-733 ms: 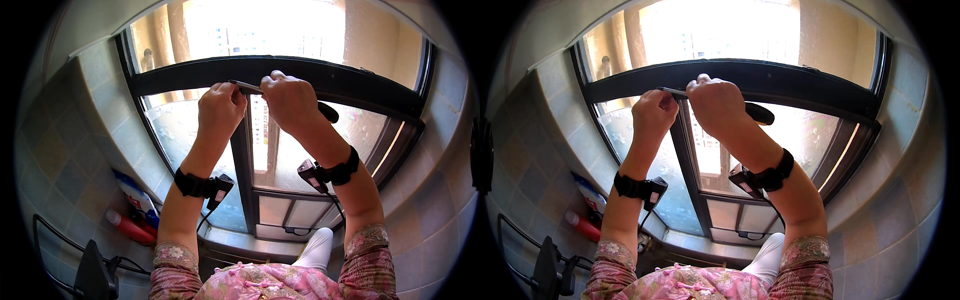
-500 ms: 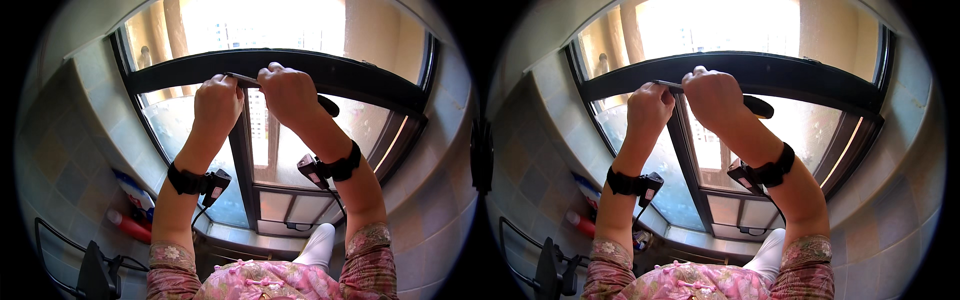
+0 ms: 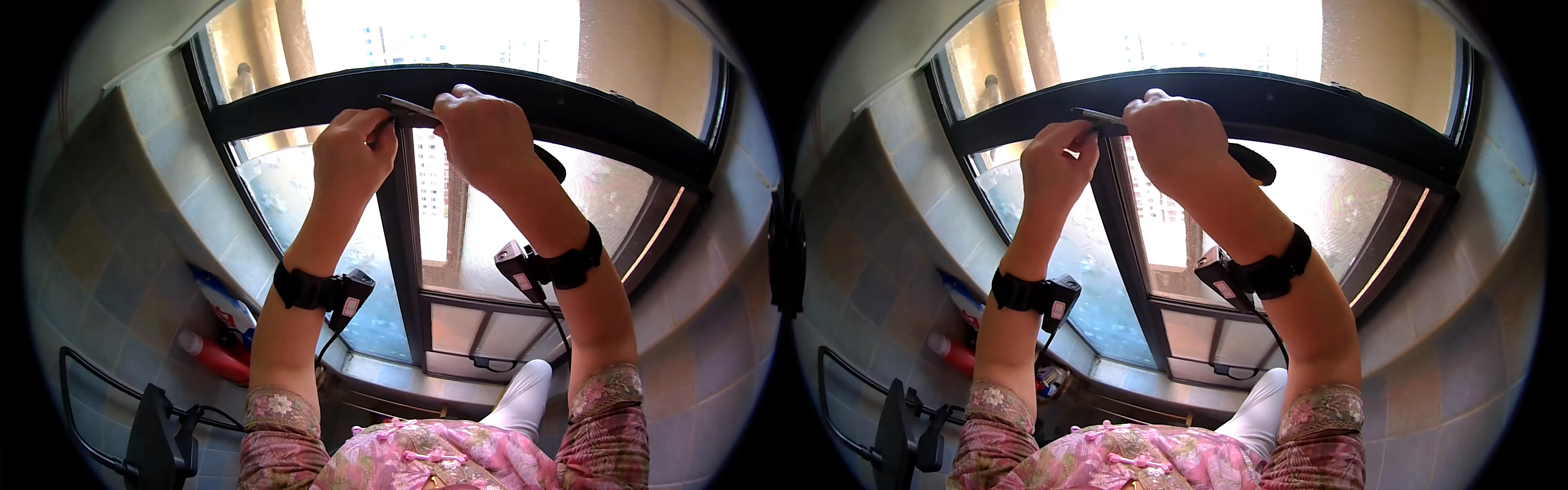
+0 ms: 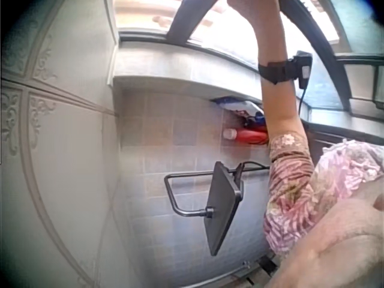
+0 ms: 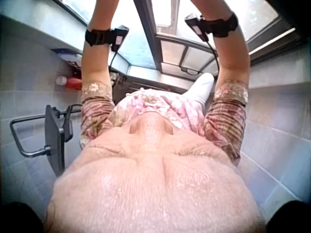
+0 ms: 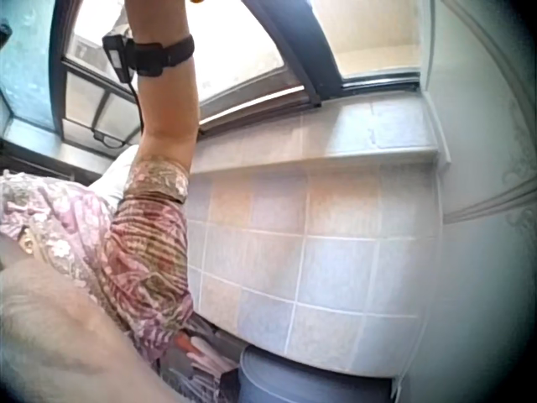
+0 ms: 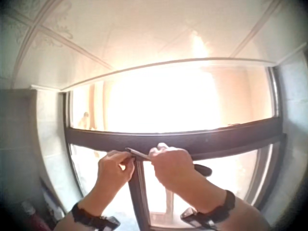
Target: The person unscrews a window frame with a screwdriver, wipes the window ledge and frame with a cloth, removes the window screen, and then rinses the window and the ledge with a showerhead.
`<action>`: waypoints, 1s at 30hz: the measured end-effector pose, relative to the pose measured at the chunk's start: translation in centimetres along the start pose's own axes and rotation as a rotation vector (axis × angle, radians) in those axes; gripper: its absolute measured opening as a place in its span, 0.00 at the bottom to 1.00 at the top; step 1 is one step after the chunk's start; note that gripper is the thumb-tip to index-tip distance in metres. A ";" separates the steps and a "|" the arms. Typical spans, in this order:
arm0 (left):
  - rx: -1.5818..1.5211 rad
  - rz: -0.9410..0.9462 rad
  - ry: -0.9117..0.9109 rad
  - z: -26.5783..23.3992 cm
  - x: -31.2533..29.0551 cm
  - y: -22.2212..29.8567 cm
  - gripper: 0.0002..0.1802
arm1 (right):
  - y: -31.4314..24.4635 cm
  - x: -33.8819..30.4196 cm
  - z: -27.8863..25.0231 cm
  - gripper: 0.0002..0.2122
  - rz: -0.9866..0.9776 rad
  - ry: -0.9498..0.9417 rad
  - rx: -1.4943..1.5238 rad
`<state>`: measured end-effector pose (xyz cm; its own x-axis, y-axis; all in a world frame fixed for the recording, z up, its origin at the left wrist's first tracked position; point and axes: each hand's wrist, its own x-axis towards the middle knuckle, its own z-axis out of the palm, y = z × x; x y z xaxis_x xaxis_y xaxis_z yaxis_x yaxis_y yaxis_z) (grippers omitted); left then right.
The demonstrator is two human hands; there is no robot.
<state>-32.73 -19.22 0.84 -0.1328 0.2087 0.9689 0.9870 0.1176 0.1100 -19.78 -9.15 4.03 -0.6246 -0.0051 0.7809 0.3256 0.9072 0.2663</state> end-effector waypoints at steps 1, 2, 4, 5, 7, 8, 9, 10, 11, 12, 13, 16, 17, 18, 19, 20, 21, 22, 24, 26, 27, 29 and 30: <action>0.000 0.030 -0.001 0.3 -0.2 -0.1 0.07 | 0.0 -0.1 -0.1 0.03 0.005 -0.006 -0.007; 0.006 0.058 -0.003 0.4 -0.3 -0.2 0.08 | -0.1 -0.1 0.0 0.03 0.007 -0.011 -0.010; 0.034 0.117 0.009 0.3 -0.2 -0.1 0.05 | -0.1 0.0 0.1 0.03 0.007 -0.011 -0.020; 0.048 0.145 0.014 0.3 -0.3 0.0 0.04 | -0.1 -0.1 0.2 0.03 0.004 -0.008 -0.027; 0.078 0.177 0.019 0.2 -0.3 0.1 0.04 | -0.1 -0.1 0.3 0.03 0.004 0.004 -0.040; 0.097 0.191 0.023 0.2 -0.3 0.2 0.04 | -0.1 -0.2 0.3 0.03 0.003 0.012 -0.046; 0.106 0.195 0.018 0.2 -0.3 0.3 0.04 | -0.1 -0.2 0.3 0.04 0.003 0.021 -0.051; 0.115 0.199 0.013 0.2 -0.3 0.3 0.04 | 0.1 -0.3 0.3 0.03 -0.014 0.049 -0.059; 0.128 0.199 0.006 0.3 -0.3 0.3 0.04 | 0.1 -0.3 0.4 0.03 -0.012 0.050 -0.057; 0.137 0.203 0.004 0.2 -0.3 0.3 0.04 | 0.0 -0.3 0.5 0.03 -0.011 0.052 -0.054; 0.143 0.198 0.006 0.4 -0.2 0.1 0.06 | 0.0 -0.3 0.6 0.03 -0.009 0.055 -0.051; 0.240 0.185 -0.062 -0.3 0.2 0.2 0.04 | -0.2 -0.2 0.5 0.03 -0.024 0.086 -0.066; 0.268 0.189 -0.071 0.4 0.4 0.0 0.04 | 0.0 -0.3 0.7 0.03 -0.038 0.100 -0.079; 0.269 0.203 -0.098 0.4 0.7 0.1 0.03 | 0.0 -0.2 1.1 0.03 -0.037 0.098 -0.122; 0.337 0.282 -0.126 1.1 1.1 0.0 0.05 | 0.4 -0.4 1.2 0.03 -0.030 0.081 -0.114; 0.360 0.353 -0.125 0.8 1.4 0.2 0.06 | 0.5 -0.4 1.4 0.04 -0.028 0.096 -0.160; 0.394 0.323 -0.195 1.0 1.5 0.2 0.07 | 0.6 -0.3 1.7 0.05 -0.026 0.088 -0.152; 0.382 0.323 -0.168 0.3 1.7 0.6 0.06 | 0.8 -0.4 1.0 0.05 -0.122 0.181 -0.116; 0.458 0.225 -0.288 -0.7 1.4 1.1 0.04 | 0.3 -0.3 1.3 0.07 -0.054 0.115 -0.038; 0.394 0.279 -0.188 -0.8 0.8 0.6 0.02 | -0.6 -0.2 0.8 0.07 -0.048 0.076 -0.083; 0.315 0.291 -0.153 -0.4 0.7 0.4 0.02 | -0.3 -0.4 0.7 0.07 -0.034 0.063 -0.073; 0.294 0.306 -0.137 0.1 0.5 0.5 0.03 | 0.0 -0.4 0.2 0.07 -0.029 0.003 -0.067; 0.308 0.281 -0.142 0.3 0.4 0.7 0.04 | 0.6 -0.4 0.8 0.07 -0.016 -0.005 -0.060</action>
<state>-32.10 -18.72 1.28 0.1043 0.4032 0.9092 0.9160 0.3171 -0.2457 -19.91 -8.28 3.48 -0.6337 -0.0172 0.7734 0.3571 0.8804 0.3122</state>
